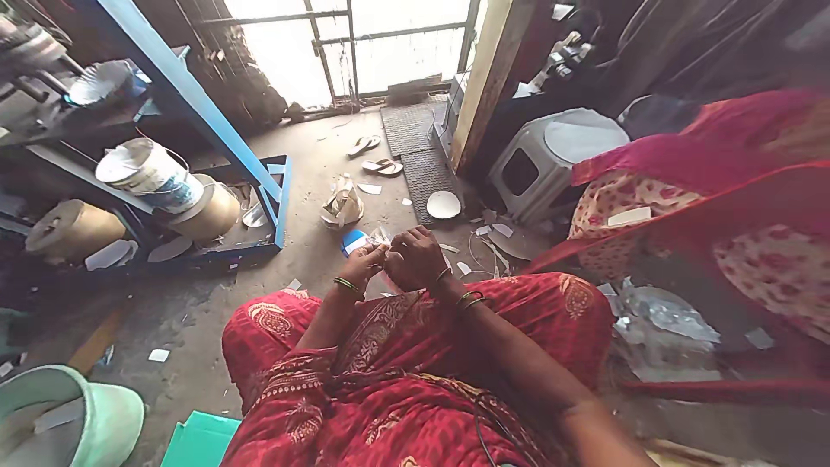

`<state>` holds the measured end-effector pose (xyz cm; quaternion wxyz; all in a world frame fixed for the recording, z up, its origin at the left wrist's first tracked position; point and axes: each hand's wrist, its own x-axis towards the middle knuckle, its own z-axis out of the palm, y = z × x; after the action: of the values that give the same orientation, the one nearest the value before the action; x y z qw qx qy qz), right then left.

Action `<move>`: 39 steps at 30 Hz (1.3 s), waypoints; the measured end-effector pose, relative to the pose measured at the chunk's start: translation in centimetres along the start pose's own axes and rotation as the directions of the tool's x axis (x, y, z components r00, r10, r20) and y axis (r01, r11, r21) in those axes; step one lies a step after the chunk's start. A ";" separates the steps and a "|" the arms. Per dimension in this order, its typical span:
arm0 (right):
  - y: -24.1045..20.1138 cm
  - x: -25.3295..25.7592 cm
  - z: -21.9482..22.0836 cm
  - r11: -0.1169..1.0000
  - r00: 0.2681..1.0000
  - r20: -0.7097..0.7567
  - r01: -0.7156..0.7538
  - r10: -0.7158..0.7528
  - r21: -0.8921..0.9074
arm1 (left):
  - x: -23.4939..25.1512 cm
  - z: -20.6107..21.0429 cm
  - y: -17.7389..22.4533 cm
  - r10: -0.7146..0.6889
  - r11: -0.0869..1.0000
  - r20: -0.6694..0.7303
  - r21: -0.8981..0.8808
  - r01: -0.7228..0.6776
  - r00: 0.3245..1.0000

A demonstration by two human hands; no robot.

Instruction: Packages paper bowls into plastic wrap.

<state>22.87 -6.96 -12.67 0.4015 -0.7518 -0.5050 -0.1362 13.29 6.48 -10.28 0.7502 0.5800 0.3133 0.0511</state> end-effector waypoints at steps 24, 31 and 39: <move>-0.9 1.1 -1.7 0.976 0.933 0.358 0.047 0.033 -0.212 | -0.2 -0.6 0.7 0.045 0.920 0.119 0.382 -0.088 0.992; -0.6 2.8 -2.9 0.994 0.854 0.518 0.085 -0.040 -0.064 | -0.3 -1.5 1.0 0.137 0.927 0.162 0.326 -0.184 0.977; -3.4 8.4 -9.2 0.929 0.866 0.396 0.178 -0.304 0.323 | -4.4 -1.9 6.9 0.825 -0.124 0.416 0.793 -0.597 0.381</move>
<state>25.56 -7.72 -0.10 0.3574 -0.6299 -0.6870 0.0592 10.71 8.35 -2.50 0.1283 0.9297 -0.0022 0.3454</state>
